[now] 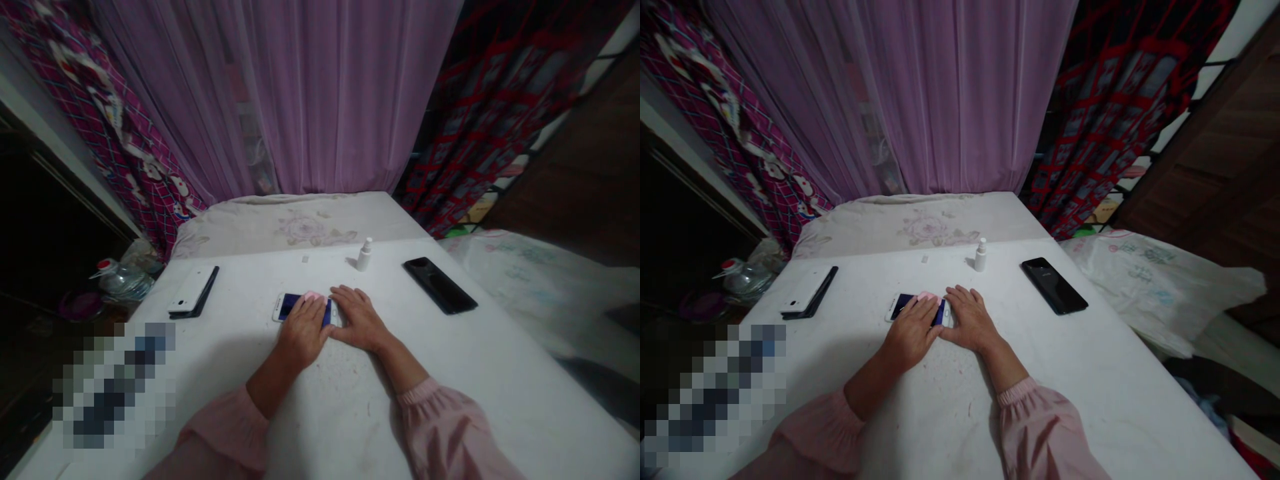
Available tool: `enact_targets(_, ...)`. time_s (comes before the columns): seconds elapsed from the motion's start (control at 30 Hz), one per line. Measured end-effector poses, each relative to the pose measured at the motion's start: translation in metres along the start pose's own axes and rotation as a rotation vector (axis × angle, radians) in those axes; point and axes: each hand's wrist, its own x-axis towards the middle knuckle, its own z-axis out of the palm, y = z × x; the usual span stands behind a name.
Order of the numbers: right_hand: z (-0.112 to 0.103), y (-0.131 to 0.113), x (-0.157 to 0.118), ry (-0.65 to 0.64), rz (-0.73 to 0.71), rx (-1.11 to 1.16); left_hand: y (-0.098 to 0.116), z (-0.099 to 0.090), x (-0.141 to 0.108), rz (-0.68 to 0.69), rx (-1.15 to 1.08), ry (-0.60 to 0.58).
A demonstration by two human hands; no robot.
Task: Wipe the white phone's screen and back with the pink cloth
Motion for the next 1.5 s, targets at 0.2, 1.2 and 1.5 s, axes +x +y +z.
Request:
enact_targets(0.2, -0.002, -0.001, 0.001, -0.017, 0.011, 0.005, 0.000, -0.019, -0.028, -0.021, 0.015, -0.041)
enact_targets(1.2, -0.002, 0.001, -0.001, -0.024, -0.002, -0.008, -0.010, -0.034, -0.054, -0.086, -0.027, -0.080)
enact_targets(1.5, 0.004, 0.006, -0.001, -0.011, -0.012, -0.042, -0.008, -0.021, -0.044, -0.132, 0.001, 0.028)
